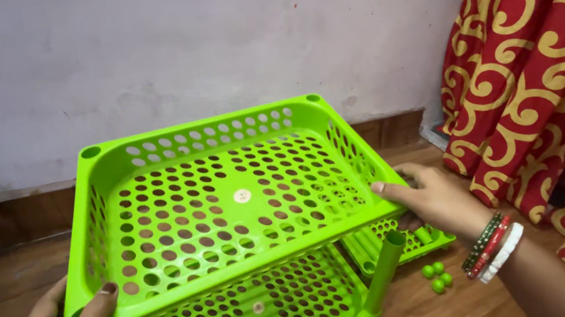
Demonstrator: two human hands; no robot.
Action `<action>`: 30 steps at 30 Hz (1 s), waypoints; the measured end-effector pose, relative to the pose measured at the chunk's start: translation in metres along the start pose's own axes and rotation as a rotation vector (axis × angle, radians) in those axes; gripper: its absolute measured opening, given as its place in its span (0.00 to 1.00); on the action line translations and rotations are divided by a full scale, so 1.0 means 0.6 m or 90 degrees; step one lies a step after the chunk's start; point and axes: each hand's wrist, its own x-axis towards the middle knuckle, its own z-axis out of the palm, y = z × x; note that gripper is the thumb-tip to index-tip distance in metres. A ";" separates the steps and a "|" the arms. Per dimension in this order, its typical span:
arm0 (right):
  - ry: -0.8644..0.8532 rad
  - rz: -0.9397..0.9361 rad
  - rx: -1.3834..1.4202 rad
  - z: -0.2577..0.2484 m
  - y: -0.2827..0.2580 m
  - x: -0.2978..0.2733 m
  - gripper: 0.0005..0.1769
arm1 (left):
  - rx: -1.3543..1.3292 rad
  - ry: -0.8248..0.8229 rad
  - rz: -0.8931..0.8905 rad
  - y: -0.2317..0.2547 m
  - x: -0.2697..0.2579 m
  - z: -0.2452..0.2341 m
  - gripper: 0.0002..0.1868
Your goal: The person assembles a green plastic stool by inserting cylindrical legs into the corners of perforated plastic trays. They align and press each leg into place, then stack additional trays to form a multi-tiered structure.
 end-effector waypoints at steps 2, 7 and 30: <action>-0.015 0.009 0.033 0.010 0.017 0.001 0.34 | 0.012 0.006 0.001 -0.010 -0.013 -0.002 0.30; -0.040 0.002 0.045 0.027 0.052 -0.001 0.32 | 0.018 0.007 0.006 -0.027 -0.035 -0.004 0.29; -0.034 0.000 0.052 0.012 0.093 -0.007 0.29 | -0.070 0.041 0.059 -0.203 -0.066 -0.047 0.26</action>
